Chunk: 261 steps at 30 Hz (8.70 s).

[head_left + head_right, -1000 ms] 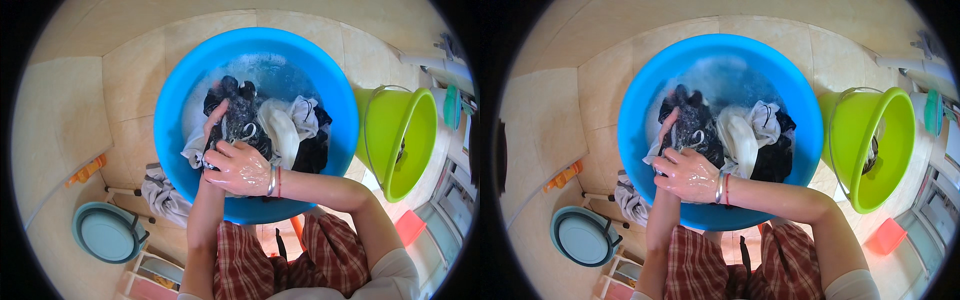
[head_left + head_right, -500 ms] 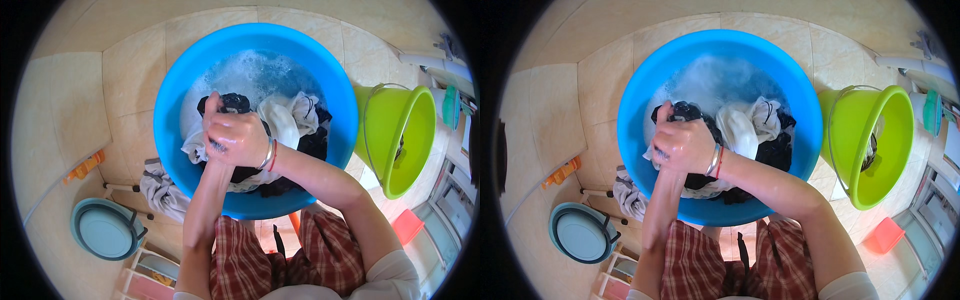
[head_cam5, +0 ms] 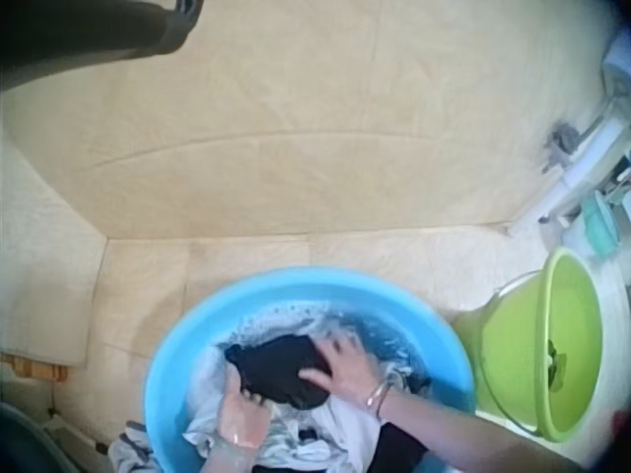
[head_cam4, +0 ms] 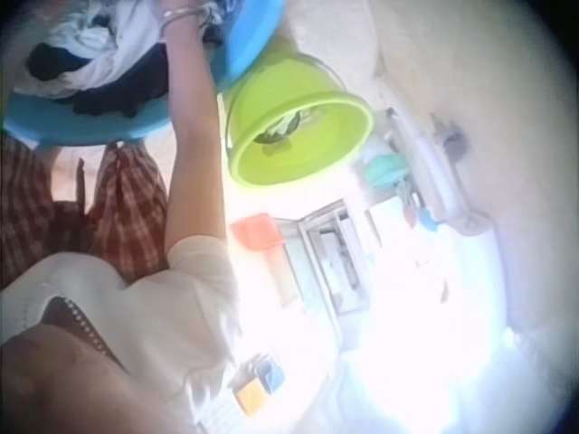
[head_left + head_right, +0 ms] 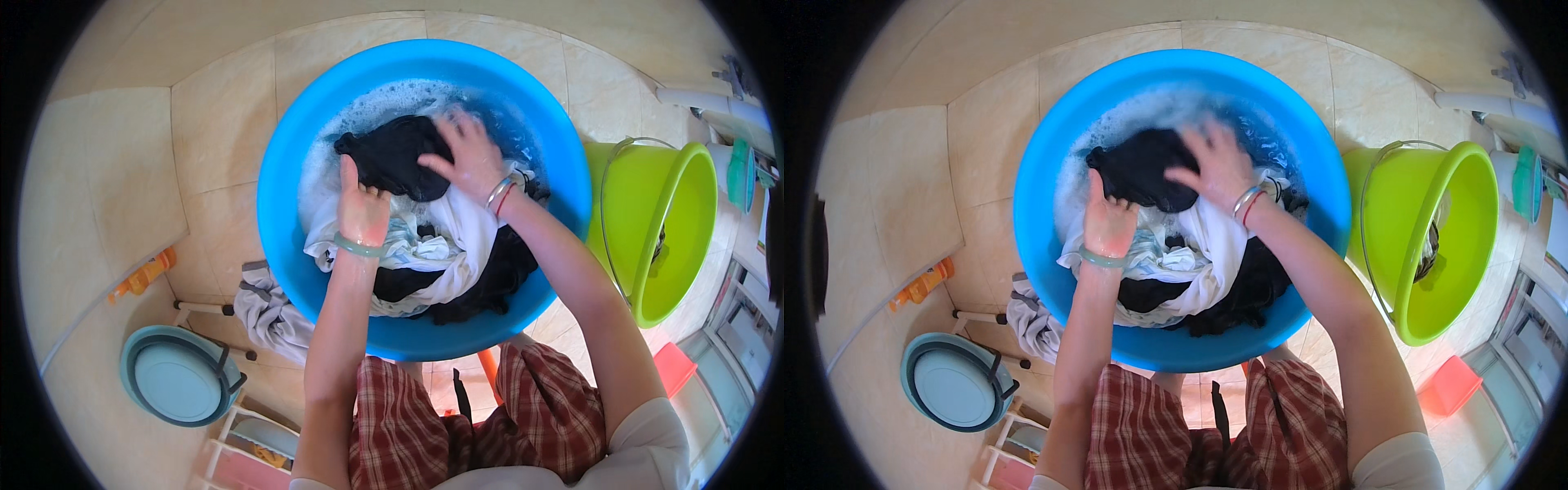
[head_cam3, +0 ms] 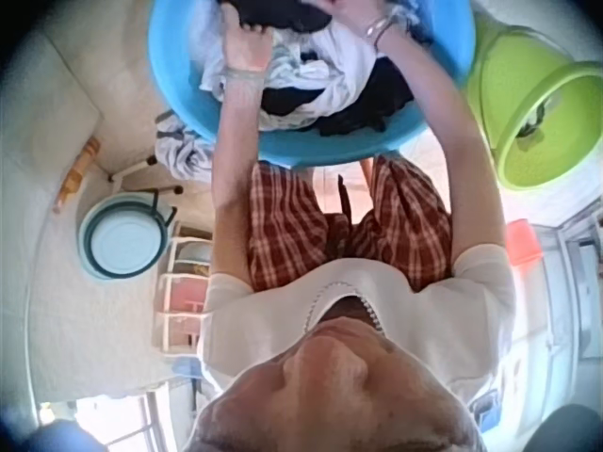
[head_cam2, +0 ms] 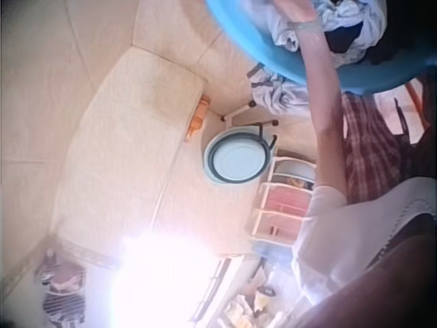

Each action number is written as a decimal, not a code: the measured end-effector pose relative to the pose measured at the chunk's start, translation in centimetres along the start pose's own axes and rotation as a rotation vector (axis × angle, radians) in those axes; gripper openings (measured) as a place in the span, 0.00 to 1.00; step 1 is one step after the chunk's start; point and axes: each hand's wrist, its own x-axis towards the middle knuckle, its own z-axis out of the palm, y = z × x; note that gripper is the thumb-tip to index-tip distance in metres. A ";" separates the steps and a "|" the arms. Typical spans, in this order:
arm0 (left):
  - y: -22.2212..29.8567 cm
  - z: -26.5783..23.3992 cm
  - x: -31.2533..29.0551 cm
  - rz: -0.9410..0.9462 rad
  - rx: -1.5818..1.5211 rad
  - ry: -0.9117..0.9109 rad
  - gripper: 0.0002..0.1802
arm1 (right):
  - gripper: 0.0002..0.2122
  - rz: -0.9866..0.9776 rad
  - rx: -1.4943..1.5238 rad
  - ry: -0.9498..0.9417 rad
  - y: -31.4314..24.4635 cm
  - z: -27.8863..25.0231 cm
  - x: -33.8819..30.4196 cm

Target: The person hand washes a load of mixed-color clothes in a blue basin filled with soapy water. They repeatedly scrub, wring, and rinse individual items, including white and dark garments, before transferring them to a green bucket. The process involves continuous agitation and handling of the wet laundry.

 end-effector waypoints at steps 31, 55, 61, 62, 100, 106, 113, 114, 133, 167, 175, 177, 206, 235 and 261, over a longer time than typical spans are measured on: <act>0.2 0.7 -1.6 -0.258 -0.330 -0.608 0.24 | 0.10 -0.425 0.464 0.289 -14.9 -4.7 -0.3; -0.4 1.9 -0.6 0.046 0.218 -0.035 0.36 | 0.11 0.067 0.160 0.132 -2.0 2.6 2.4; 3.2 4.2 -2.3 -0.151 0.007 -0.411 0.28 | 0.11 -0.574 0.297 0.016 -14.2 -5.2 -4.2; 1.3 4.2 -2.0 -0.128 -0.033 -0.354 0.27 | 0.12 -0.558 0.340 0.011 -14.0 -5.3 -5.3; 4.0 2.2 -3.9 -0.017 0.046 -0.442 0.25 | 0.25 0.279 0.879 -0.410 -1.9 -4.6 2.1; 3.7 2.8 -2.5 0.133 0.031 -0.101 0.24 | 0.20 0.382 0.863 0.068 2.4 -3.5 2.0; 1.4 0.6 0.0 0.278 0.327 -0.074 0.28 | 0.34 -0.028 -0.179 -0.105 -1.7 2.3 0.5; 1.1 1.1 -0.2 0.276 0.311 -0.080 0.27 | 0.31 -0.002 -0.213 -0.231 -0.7 3.1 1.2; 2.9 1.4 -0.3 -0.385 -0.319 -0.947 0.29 | 0.13 -0.522 0.386 0.130 -17.0 -7.1 -3.1; 2.3 2.7 -2.1 -0.182 -0.010 -0.348 0.26 | 0.12 -0.533 0.217 0.012 -12.3 -4.8 -3.3; 2.3 -0.1 -1.3 -0.363 -0.285 -0.750 0.26 | 0.14 -0.516 0.273 0.233 -16.6 -5.8 -2.1; 1.5 0.6 -2.0 -0.239 -0.340 -0.779 0.26 | 0.12 -0.520 0.307 0.327 -15.9 -5.6 -1.3; 0.6 2.3 -0.8 0.129 0.130 -0.215 0.29 | 0.14 -0.174 0.444 0.087 -6.9 -0.6 -0.6; 2.3 4.3 -4.8 -0.040 0.148 0.038 0.16 | 0.16 0.438 0.392 0.094 -0.5 -2.2 3.2; 1.4 5.2 -6.4 -0.079 0.077 -0.368 0.29 | 0.14 -0.436 0.409 0.042 -14.1 -8.9 -6.6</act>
